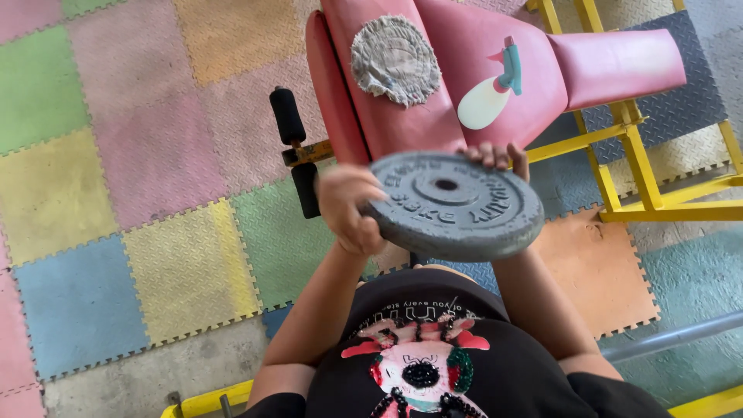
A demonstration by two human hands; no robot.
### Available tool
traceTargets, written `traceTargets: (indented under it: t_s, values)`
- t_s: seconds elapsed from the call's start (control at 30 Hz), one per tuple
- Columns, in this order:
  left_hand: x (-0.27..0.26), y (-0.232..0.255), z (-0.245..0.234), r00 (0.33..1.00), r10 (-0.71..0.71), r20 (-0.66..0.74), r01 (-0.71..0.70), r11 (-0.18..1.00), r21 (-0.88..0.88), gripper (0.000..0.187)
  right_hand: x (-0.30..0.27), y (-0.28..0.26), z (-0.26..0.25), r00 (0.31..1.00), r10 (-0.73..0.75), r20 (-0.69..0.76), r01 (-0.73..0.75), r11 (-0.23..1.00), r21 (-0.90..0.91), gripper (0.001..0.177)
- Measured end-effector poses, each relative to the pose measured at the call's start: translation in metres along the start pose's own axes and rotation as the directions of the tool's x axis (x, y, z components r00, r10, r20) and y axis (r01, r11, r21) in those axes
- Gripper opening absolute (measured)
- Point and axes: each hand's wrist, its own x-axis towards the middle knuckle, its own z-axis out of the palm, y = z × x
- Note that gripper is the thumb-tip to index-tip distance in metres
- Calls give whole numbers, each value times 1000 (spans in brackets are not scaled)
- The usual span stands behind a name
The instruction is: Clean gym weight plates with spray and cloth and re-rack them on the stands.
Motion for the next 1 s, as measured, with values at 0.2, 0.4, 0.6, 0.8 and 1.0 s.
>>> traceTargets:
  t_s: [0.2, 0.4, 0.6, 0.8, 1.0]
  values:
    - [15, -4, 11, 125, -739, 662, 584, -485, -651, 48, 54, -7, 15, 964, -122, 238, 111, 992, 58, 41]
    - [-84, -89, 4, -16, -688, 726, 554, -610, -566, 40, 46, -8, 51, 987, 151, 49, -136, 964, -227, 20]
    - [-95, -116, -5, -127, -710, 692, 665, -579, -472, 48, 73, -13, -55, 891, 414, -188, -449, 736, -506, 75]
    - [-115, -147, -3, -21, -738, 675, 798, -418, -433, 47, 82, 8, -84, 888, 315, -336, -460, 621, -634, 67]
    - [-103, -161, 6, -14, -829, 559, 893, -262, -366, 39, 75, 16, -100, 910, 131, -394, -390, 592, -705, 64]
